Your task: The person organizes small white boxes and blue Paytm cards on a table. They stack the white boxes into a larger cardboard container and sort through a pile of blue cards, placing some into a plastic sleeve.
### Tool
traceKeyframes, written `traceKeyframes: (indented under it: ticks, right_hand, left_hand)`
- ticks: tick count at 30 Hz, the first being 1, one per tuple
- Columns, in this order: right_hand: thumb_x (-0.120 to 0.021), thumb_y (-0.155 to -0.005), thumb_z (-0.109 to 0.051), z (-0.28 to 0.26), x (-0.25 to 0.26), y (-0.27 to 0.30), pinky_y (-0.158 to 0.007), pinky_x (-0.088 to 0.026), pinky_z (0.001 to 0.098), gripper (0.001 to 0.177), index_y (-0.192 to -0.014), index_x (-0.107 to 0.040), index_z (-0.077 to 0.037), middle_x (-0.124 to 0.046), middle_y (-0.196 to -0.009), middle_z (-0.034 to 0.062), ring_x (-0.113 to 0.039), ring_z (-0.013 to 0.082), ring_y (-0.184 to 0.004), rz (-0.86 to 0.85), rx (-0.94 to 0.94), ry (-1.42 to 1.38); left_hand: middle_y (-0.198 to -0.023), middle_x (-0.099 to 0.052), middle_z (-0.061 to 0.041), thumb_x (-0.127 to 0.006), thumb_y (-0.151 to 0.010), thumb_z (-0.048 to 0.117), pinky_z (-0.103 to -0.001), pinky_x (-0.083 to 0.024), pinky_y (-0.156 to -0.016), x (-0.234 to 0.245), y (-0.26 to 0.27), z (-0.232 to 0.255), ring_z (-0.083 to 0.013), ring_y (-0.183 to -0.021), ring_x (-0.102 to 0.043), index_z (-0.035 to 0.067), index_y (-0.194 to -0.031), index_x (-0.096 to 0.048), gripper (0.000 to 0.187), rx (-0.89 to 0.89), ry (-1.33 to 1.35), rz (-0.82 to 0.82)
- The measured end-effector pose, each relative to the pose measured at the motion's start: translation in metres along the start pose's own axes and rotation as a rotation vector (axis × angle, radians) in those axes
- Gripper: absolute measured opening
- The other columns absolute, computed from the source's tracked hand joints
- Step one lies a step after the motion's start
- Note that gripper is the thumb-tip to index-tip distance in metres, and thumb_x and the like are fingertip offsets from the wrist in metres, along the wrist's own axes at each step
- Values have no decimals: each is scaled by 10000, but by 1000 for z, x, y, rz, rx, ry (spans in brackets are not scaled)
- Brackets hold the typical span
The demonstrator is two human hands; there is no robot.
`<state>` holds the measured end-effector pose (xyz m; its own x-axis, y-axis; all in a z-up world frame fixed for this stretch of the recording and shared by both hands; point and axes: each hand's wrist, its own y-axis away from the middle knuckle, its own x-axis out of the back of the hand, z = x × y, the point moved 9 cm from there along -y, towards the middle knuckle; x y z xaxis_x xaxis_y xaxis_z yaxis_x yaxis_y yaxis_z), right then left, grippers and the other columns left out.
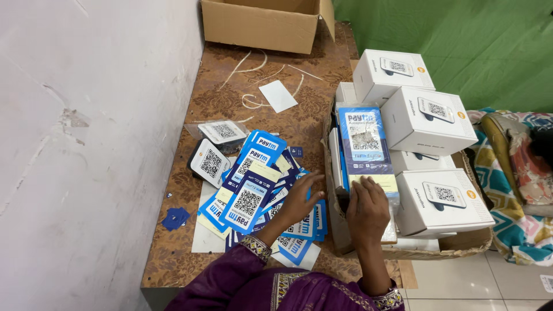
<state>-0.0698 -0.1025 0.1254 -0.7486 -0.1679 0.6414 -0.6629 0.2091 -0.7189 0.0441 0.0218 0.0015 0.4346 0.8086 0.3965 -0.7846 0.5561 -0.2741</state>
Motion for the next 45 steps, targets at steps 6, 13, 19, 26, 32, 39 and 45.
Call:
traceKeyframes:
  ticks: [6,13,19,26,32,39,45]
  right_hand:
    - [-676,-936,-6,-38,-12,20,-986,-559,407,170,-1089,-740,-46,-749,-1119,115,-713,287,-1132,-22,89,-226]
    - [-670,-911,-41,-42,-104,73,-901,-579,410,223,-1118,-742,-80,-760,-1117,112,-724,293,-1078,-417,27,-359]
    - [-686,-948,-262,-83,-176,139,-1085,-441,488,499,-1422,-567,-164,-552,-1456,147,-499,360,-1358,-879,161,-448]
    - [-678,-936,-514,-69,-218,176,-1203,-278,518,794,-1565,-334,-173,-235,-1645,218,-239,413,-1523,-1089,87,-375]
    - [-593,-976,-492,-39,-227,168,-1201,-264,527,721,-1564,-381,-132,-269,-1628,246,-237,432,-1522,-928,-25,-330]
    - [-581,-984,-497,-18,-232,174,-1196,-273,541,673,-1515,-440,-108,-299,-1618,231,-253,421,-1512,-863,13,-220]
    - [-609,-941,-554,-13,-243,182,-1212,-211,544,791,-1560,-341,-141,-207,-1648,217,-161,417,-1532,-873,44,-193]
  left_hand:
    - [-1466,-532,-213,-687,-954,219,-551,-323,-1187,52,47,-85,-452,-1437,-400,68,-1360,-584,446,62,-458,195]
    - [-1592,-252,-292,-762,-850,417,-641,-163,-1190,113,116,-178,-484,-1508,-150,-24,-1517,-334,907,548,-751,199]
    - [-1681,-134,-216,-529,-961,632,-712,-4,-1177,117,140,-197,-498,-1531,-19,14,-1595,-215,940,451,-949,239]
    - [-1653,5,-317,-502,-956,669,-802,30,-1089,75,126,-166,-621,-1470,54,77,-1618,-166,950,535,-867,151]
    - [-1664,-29,-327,-674,-892,336,-728,-47,-1139,15,117,-138,-584,-1469,-13,100,-1636,-192,917,491,-791,-82]
    - [-1619,-300,-298,-665,-948,322,-610,-177,-1230,69,107,-179,-444,-1520,-233,-21,-1564,-346,773,286,-609,361]
    - [-1599,-174,-364,-627,-899,581,-613,-65,-1202,106,83,-192,-512,-1508,-89,-23,-1552,-289,952,344,-715,272]
